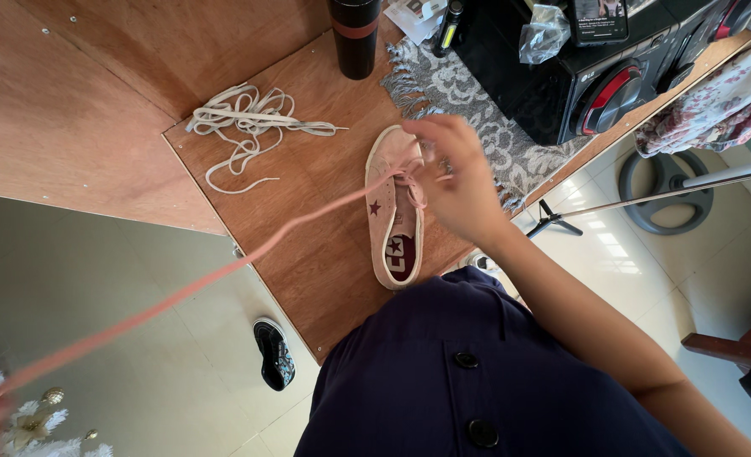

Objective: The person laces a pink sneaker placed on a wooden surface. They thread a pink shoelace through the eyelets, pull the ends to tighten, and tie a knot. The task is performed by hand without tools.

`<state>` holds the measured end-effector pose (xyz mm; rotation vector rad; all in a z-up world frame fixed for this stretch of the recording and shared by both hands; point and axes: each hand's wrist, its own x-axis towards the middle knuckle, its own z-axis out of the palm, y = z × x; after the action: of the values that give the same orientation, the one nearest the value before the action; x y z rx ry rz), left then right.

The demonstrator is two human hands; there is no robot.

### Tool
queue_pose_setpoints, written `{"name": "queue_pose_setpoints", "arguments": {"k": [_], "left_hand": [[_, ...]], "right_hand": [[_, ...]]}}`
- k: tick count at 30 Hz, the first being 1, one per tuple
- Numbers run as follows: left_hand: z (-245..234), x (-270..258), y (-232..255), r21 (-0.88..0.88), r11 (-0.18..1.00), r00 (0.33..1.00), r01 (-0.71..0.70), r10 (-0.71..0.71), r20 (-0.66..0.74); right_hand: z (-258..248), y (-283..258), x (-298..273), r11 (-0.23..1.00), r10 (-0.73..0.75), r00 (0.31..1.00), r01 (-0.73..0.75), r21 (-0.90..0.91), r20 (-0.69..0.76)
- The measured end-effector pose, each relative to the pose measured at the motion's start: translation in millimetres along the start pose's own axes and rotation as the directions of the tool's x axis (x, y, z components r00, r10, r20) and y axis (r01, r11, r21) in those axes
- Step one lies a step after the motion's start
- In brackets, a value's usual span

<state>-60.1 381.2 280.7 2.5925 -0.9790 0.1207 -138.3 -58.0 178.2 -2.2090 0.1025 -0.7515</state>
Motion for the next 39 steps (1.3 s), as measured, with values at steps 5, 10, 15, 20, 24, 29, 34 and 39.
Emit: {"name": "queue_pose_setpoints", "arguments": {"k": [5, 10, 15, 20, 24, 29, 34, 39], "left_hand": [[21.5, 75.5, 105.7, -0.131, 0.895, 0.896, -0.426, 0.396, -0.203], [46.8, 122.6, 153.2, -0.112, 0.758, 0.74, -0.642, 0.575, -0.348], [120.7, 147.1, 145.8, -0.522, 0.764, 0.923, -0.379, 0.268, -0.276], [231.7, 160.6, 135.5, -0.595, 0.774, 0.968, 0.217, -0.09, 0.236], [299.5, 145.0, 146.8, -0.475, 0.846, 0.953, 0.241, -0.115, 0.279], [329.4, 137.5, 150.9, -0.49, 0.84, 0.951, 0.235, -0.095, 0.294], [327.8, 136.7, 142.8, -0.479, 0.826, 0.917, 0.297, -0.107, 0.385], [327.2, 132.6, 137.2, -0.559, 0.792, 0.945, 0.245, -0.066, 0.321]], "right_hand": [[-9.7, -69.7, -0.3, 0.92, -0.175, 0.921, 0.028, 0.39, 0.347], [-8.6, -67.8, -16.7, 0.644, 0.049, 0.896, -0.366, 0.672, 0.441], [-100.1, 21.7, -11.0, 0.966, 0.217, 0.975, -0.222, -0.129, -0.05], [-176.7, 110.2, 18.0, 0.933, 0.311, 0.856, -0.191, 0.306, -0.413], [-159.3, 139.1, 41.3, 0.961, 0.042, 0.833, -0.185, -0.206, -0.552], [-55.5, 117.0, 37.1, 0.962, -0.03, 0.991, 0.063, -0.266, 0.128], [33.3, 101.5, 33.8, 0.844, -0.112, 0.812, 0.382, -0.377, 0.573], [69.6, 115.9, 36.9, 0.696, -0.023, 0.587, 0.59, -0.408, 0.809]]}}
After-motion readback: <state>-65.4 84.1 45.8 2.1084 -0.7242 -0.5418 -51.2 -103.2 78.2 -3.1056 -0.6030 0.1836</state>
